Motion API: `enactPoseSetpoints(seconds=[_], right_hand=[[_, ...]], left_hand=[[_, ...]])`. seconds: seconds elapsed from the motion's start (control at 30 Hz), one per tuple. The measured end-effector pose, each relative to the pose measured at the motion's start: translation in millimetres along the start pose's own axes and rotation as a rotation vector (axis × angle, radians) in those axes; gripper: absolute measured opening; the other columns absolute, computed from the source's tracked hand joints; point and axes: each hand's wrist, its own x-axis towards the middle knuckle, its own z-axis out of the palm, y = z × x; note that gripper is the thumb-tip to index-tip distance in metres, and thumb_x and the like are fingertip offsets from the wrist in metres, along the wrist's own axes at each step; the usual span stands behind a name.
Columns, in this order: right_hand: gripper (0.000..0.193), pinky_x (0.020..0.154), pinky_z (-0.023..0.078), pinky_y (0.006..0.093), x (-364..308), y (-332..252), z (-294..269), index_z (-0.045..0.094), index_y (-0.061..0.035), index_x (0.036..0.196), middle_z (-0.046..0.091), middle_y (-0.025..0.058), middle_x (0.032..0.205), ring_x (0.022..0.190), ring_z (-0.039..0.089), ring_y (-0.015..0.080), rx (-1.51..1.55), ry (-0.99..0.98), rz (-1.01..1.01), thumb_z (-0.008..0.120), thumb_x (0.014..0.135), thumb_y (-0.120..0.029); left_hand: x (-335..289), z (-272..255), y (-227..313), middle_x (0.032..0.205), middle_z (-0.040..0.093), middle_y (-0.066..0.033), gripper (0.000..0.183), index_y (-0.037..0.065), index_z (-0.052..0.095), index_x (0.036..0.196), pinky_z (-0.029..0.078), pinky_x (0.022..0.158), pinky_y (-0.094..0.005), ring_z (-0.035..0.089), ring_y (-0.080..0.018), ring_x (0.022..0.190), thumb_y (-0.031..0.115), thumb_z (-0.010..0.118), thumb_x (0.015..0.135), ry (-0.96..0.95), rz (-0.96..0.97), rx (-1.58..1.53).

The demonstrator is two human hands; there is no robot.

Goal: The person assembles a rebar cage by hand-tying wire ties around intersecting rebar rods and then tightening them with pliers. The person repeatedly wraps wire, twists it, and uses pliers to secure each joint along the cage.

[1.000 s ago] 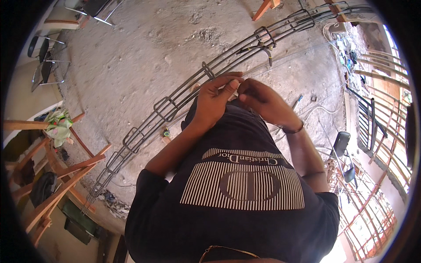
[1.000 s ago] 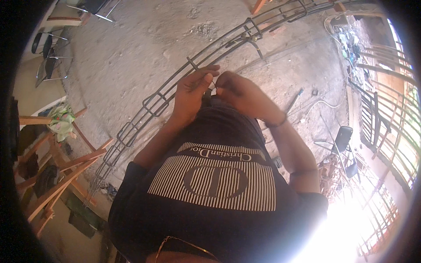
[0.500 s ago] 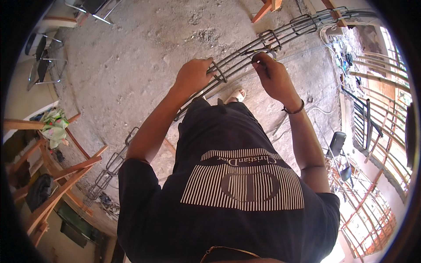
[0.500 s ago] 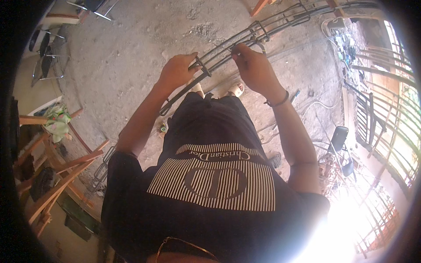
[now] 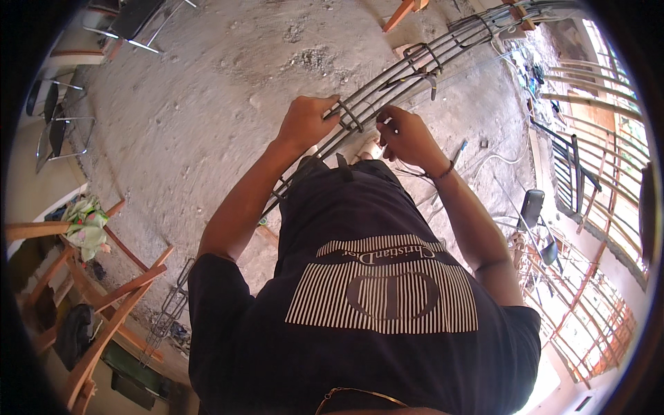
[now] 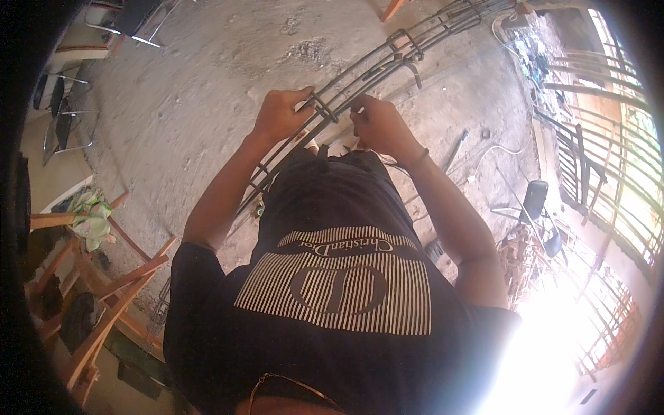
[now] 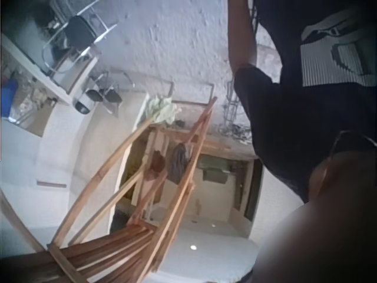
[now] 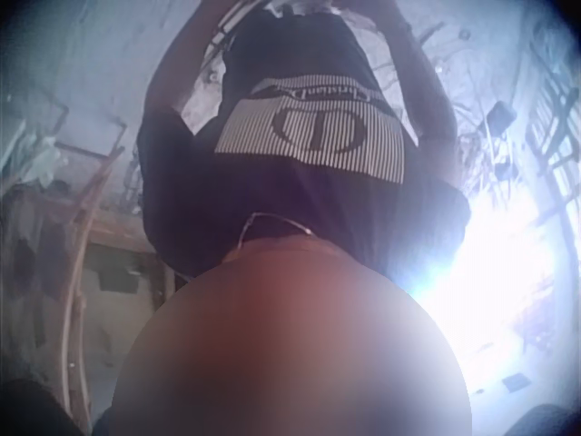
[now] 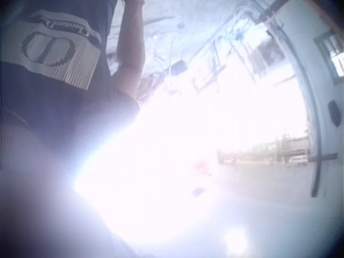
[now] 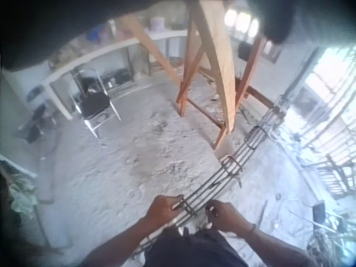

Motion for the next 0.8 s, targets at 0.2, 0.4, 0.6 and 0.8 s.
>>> enactPoseSetpoints(seconds=[0.2,0.4,0.6,0.8], right_hand=[[0.016,0.06,0.056,0.0392,31.8,-18.5,10.4,0.067,0.0037,0.094,0.07,0.0153,0.074,0.063,0.072,0.0273,-0.348,0.038,-0.27,0.063,0.095,-0.012],[0.018,0.08,0.055,0.0478,60.2,-26.2,28.6,0.076,-0.0019,0.094,0.07,0.0226,0.086,0.088,0.069,0.042,-0.475,0.075,-0.293,0.066,0.082,-0.012],[0.027,0.079,0.057,0.0406,56.1,-26.1,26.2,0.078,-0.0035,0.099,0.076,0.0171,0.093,0.088,0.074,0.0329,-0.201,-0.013,-0.124,0.062,0.078,-0.009],[0.024,0.073,0.058,0.0358,62.3,-31.2,22.8,0.08,-0.0037,0.096,0.076,0.0148,0.083,0.075,0.074,0.0244,-0.067,-0.064,0.091,0.065,0.077,-0.008]], left_hand=[[-0.7,-1.1,1.5,0.092,0.073,-0.0224,0.039,0.001,0.074,0.114,0.054,0.064,-0.0352,0.074,-0.0283,0.073,0.016,0.078,0.078,0.017,-0.034,-0.106],[1.2,0.9,0.8,0.086,0.074,-0.0205,0.036,-0.001,0.075,0.107,0.057,0.069,-0.0364,0.075,-0.0289,0.077,0.015,0.079,0.075,0.11,-0.051,-0.241],[1.8,9.5,-6.2,0.106,0.076,-0.02,0.049,0.0,0.073,0.115,0.06,0.085,-0.0335,0.076,-0.0239,0.094,0.01,0.082,0.068,0.031,-0.356,-0.534],[2.5,15.4,-9.5,0.117,0.073,-0.0238,0.061,-0.001,0.07,0.123,0.057,0.09,-0.0315,0.073,-0.025,0.105,0.006,0.085,0.065,0.024,-0.421,-0.719]])
